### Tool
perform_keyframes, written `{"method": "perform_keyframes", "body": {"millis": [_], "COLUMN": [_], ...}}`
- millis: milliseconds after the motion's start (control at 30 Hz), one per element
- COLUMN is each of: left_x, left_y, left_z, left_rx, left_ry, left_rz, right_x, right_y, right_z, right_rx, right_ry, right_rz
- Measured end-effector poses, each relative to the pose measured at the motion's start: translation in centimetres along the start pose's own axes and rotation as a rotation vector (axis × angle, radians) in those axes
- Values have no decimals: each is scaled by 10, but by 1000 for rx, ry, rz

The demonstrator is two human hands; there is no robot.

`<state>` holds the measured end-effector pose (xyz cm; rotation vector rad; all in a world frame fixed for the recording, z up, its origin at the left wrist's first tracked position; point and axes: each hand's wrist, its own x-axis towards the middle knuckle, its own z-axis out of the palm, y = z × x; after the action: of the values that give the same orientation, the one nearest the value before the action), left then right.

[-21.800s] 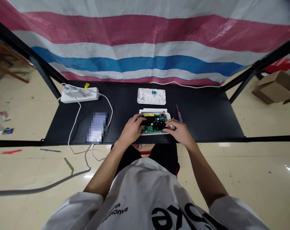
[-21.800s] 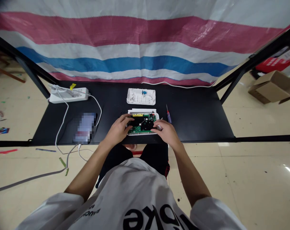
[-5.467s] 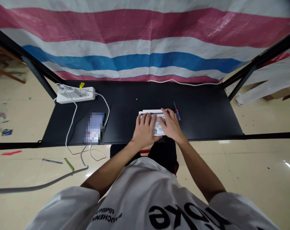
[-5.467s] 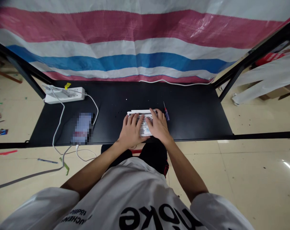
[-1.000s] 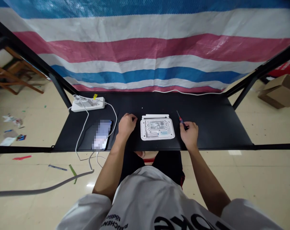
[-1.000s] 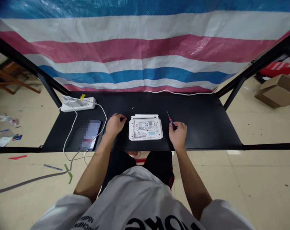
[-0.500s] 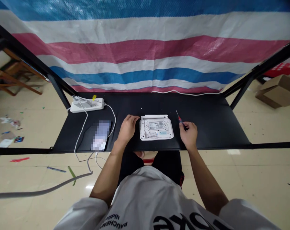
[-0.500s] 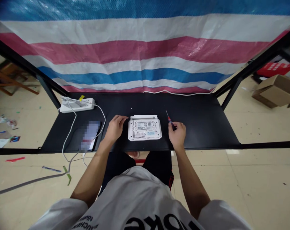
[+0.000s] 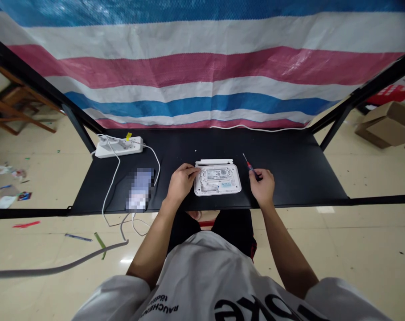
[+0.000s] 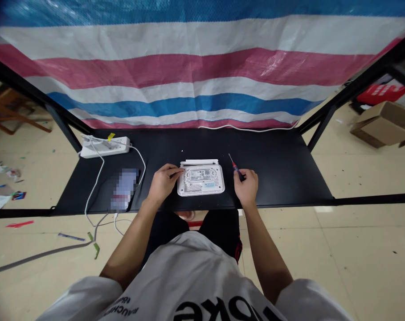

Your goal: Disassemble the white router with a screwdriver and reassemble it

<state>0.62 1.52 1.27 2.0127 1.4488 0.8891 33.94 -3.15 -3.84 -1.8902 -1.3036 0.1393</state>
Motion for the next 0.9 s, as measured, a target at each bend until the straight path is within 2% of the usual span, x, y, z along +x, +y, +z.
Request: {"method": "perform_keyframes", "body": {"millis": [100,333,533,633,700,800,900], "left_x": [3,11,13,5,-4,-21,-33], "left_y": [2,2,1,-2,-4,-7,-10], "left_z": [-1,-9,-12,-9,-6,-2,2], "left_rx": [51,10,-45,-91,-128,-182,-216], "left_ry": [-21,-90,-113,-72,-31,9,58], "left_rz": [0,-62,-56,-45,-35,-22,-6], "right_x": [0,0,-3,-3,-3,-3,-5], "right_y": [0,2,-10,-31,-52,-89,-125], "right_z": [-1,-1,-8,-16,-22,-22,-7], "right_rx": [3,20,327,464,549,709,732], "right_ry": [0,-8,8,72,67,-30,-167], "right_rz": [-2,-4,118,159,146,96,11]}}
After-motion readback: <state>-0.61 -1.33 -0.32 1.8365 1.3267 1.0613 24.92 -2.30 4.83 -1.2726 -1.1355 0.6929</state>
